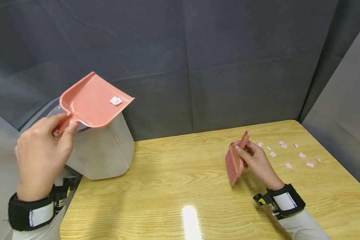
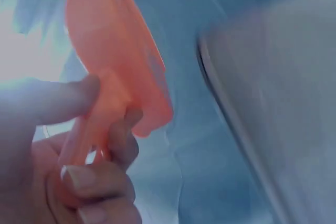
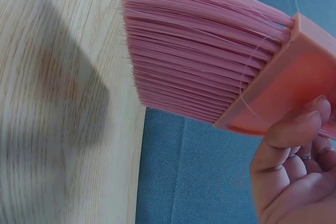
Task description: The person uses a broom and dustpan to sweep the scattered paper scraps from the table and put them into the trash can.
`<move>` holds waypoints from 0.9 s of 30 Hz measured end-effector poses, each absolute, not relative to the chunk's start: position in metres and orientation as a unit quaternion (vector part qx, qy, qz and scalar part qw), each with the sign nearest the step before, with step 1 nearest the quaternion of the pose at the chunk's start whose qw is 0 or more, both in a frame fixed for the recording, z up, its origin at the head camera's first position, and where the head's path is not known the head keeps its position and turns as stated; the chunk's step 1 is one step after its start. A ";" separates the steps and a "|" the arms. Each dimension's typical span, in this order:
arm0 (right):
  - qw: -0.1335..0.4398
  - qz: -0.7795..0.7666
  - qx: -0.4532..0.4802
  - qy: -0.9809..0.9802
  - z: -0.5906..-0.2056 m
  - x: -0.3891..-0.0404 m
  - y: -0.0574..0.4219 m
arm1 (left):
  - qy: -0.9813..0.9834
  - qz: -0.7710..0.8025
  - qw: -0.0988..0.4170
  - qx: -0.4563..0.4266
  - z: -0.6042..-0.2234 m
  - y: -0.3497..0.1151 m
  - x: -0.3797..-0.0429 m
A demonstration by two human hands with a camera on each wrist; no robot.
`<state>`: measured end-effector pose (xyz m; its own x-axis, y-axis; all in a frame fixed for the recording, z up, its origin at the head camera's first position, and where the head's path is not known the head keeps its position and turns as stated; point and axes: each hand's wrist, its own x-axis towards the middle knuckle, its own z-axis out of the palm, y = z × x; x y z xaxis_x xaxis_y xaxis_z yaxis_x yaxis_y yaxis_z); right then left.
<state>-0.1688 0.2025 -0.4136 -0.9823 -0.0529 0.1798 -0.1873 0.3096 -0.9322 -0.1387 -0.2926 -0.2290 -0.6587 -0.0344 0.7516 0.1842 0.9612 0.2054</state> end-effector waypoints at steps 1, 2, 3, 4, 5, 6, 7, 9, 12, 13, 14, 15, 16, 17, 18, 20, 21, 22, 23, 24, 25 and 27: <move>0.057 0.584 0.075 -0.806 -0.413 -0.169 0.202 | -0.899 -0.121 0.420 -0.020 -0.226 -0.298 -0.139; 0.057 0.585 0.075 -0.806 -0.412 -0.169 0.202 | -0.896 -0.110 0.429 -0.001 -0.224 -0.303 -0.141; 0.058 0.585 0.076 -0.806 -0.412 -0.169 0.202 | -0.893 -0.100 0.438 0.016 -0.224 -0.308 -0.143; 0.059 0.584 0.077 -0.806 -0.412 -0.169 0.202 | -0.891 -0.094 0.444 0.033 -0.224 -0.314 -0.145; 0.060 0.584 0.077 -0.806 -0.412 -0.169 0.202 | -0.888 -0.092 0.448 0.049 -0.224 -0.319 -0.147; 0.060 0.583 0.079 -0.807 -0.412 -0.169 0.202 | -0.885 -0.088 0.452 0.064 -0.226 -0.324 -0.150; 0.061 0.582 0.080 -0.807 -0.412 -0.169 0.202 | -0.883 -0.087 0.454 0.078 -0.227 -0.328 -0.152; 0.062 0.582 0.080 -0.806 -0.414 -0.169 0.202 | -0.879 -0.085 0.459 0.095 -0.230 -0.336 -0.157; 0.060 0.584 0.080 -0.805 -0.415 -0.169 0.203 | -0.873 -0.079 0.469 0.104 -0.234 -0.345 -0.164; 0.060 0.586 0.079 -0.804 -0.416 -0.169 0.203 | -0.872 -0.077 0.472 0.103 -0.235 -0.347 -0.165; 0.059 0.587 0.079 -0.803 -0.416 -0.168 0.204 | -0.871 -0.074 0.474 0.102 -0.236 -0.349 -0.167; 0.059 0.588 0.079 -0.802 -0.416 -0.168 0.204 | -0.870 -0.071 0.477 0.100 -0.237 -0.350 -0.168; 0.058 0.589 0.080 -0.802 -0.417 -0.168 0.204 | -0.870 -0.067 0.479 0.097 -0.237 -0.351 -0.169; 0.059 0.590 0.081 -0.802 -0.417 -0.168 0.204 | -0.870 -0.064 0.480 0.093 -0.237 -0.352 -0.170; 0.058 0.591 0.082 -0.801 -0.417 -0.168 0.204 | -0.870 -0.061 0.482 0.088 -0.238 -0.352 -0.171; 0.058 0.591 0.083 -0.801 -0.417 -0.168 0.204 | -0.871 -0.049 0.483 0.073 -0.238 -0.352 -0.173; 0.057 0.590 0.082 -0.801 -0.417 -0.168 0.204 | -0.871 -0.045 0.486 0.062 -0.239 -0.352 -0.174; 0.057 0.590 0.082 -0.801 -0.417 -0.168 0.204 | -0.870 -0.044 0.489 0.052 -0.239 -0.352 -0.174; 0.056 0.589 0.081 -0.802 -0.417 -0.168 0.204 | -0.869 -0.045 0.490 0.044 -0.239 -0.352 -0.175; 0.054 0.589 0.080 -0.802 -0.417 -0.168 0.204 | -0.867 -0.049 0.495 0.034 -0.240 -0.351 -0.176; 0.054 0.589 0.079 -0.803 -0.417 -0.169 0.204 | -0.864 -0.053 0.500 0.023 -0.241 -0.352 -0.177; 0.052 0.587 0.078 -0.804 -0.417 -0.169 0.203 | -0.854 -0.067 0.516 0.003 -0.242 -0.352 -0.178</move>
<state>-0.1685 0.2034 -0.4172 -0.9824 -0.0655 0.1751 -0.1868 0.2983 -0.9360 -0.1783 -0.3518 -0.2423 -0.4673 -0.0740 0.8810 0.0634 0.9911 0.1168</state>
